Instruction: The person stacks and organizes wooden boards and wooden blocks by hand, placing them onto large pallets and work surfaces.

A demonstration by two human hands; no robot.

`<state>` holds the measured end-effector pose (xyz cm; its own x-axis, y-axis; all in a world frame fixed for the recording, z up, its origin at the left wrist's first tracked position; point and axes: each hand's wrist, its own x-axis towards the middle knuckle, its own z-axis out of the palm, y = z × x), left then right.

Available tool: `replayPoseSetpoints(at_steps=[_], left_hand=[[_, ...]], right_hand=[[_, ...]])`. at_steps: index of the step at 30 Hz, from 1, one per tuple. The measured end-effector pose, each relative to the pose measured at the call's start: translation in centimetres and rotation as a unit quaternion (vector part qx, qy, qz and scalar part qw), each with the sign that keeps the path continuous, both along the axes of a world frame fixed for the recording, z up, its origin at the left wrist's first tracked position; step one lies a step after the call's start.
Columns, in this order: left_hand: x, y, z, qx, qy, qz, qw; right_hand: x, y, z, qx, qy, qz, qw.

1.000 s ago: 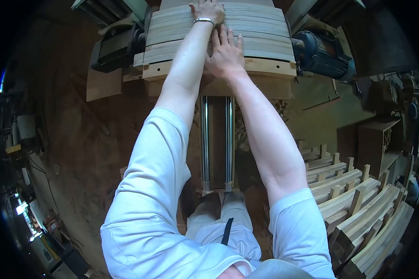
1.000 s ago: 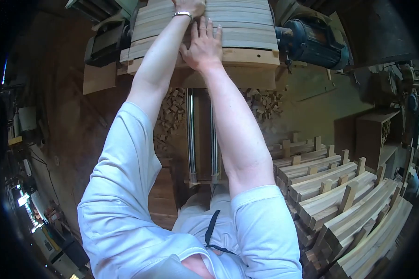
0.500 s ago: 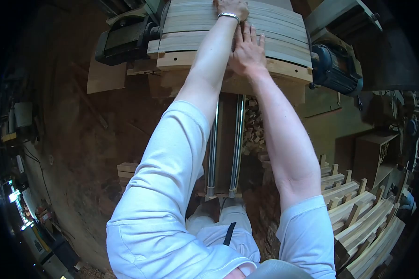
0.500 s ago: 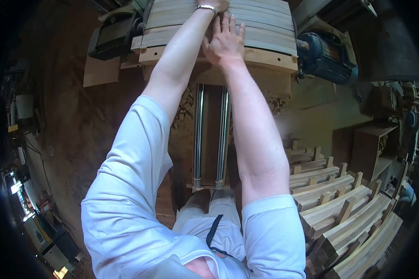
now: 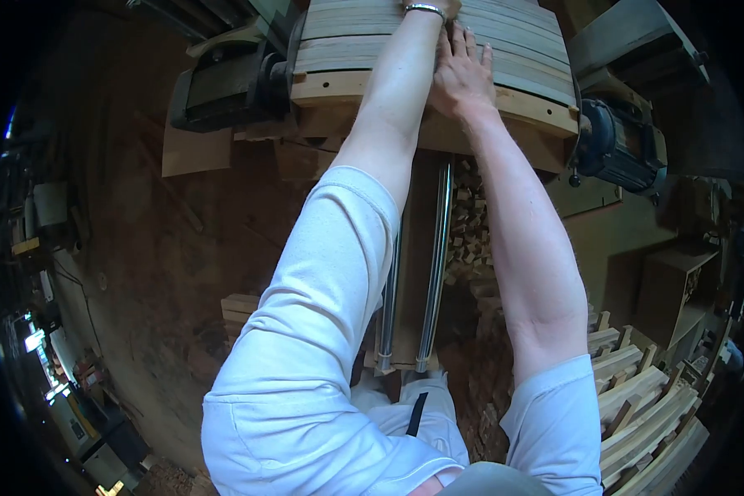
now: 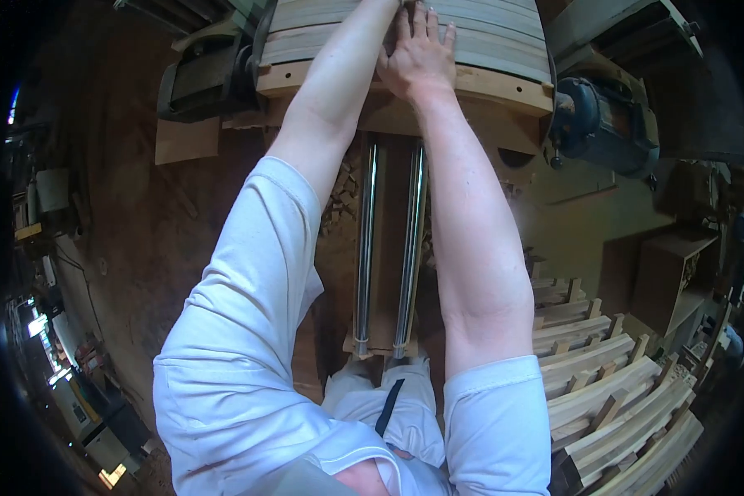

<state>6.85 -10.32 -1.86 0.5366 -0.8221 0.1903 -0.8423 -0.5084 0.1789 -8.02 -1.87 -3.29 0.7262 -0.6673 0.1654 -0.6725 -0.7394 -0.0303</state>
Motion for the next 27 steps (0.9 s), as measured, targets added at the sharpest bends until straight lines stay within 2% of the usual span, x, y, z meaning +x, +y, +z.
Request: replayPoseSetpoints(at_steps=[4,6,8,17,20,21,23,25,27], left_hand=[[-2.8,4.1,-1.1,-0.051,-0.087,-0.003,0.995],[-3.9,5.3,-3.3,-0.082,-0.014,-0.008,0.997],[-6.1,9.9,-2.3,-0.023,0.039,-0.039,0.998],[-19.5,30.2,-1.0,-0.047,0.084,-0.099,0.99],[-22.8,35.5,-0.9,-0.041,0.082,-0.126,0.988],[-23.4,37.4,0.2,-0.035,0.04,-0.16,0.986],[-23.9,41.0,0.8,-0.017,0.002,-0.232,0.973],[-24.3,44.4,1.1,-0.005,0.024,-0.271,0.962],[-25.5,46.3,2.3,-0.002,0.036,-0.299,0.954]], right_hand=[[-3.0,4.6,0.6,0.028,-0.042,0.002,0.999],[-5.2,7.7,1.3,0.039,-0.02,-0.008,0.999],[-7.6,11.1,1.1,0.037,-0.029,-0.016,0.999],[-21.1,29.6,2.8,0.091,-0.029,-0.013,0.995],[-25.0,34.3,2.9,0.085,-0.068,0.003,0.994],[-25.8,34.5,4.0,0.084,-0.069,-0.003,0.994],[-28.5,32.8,6.4,0.166,-0.04,-0.061,0.983],[-32.5,29.4,4.8,0.076,-0.081,-0.309,0.944],[-35.4,26.6,6.6,0.18,-0.055,-0.352,0.917]])
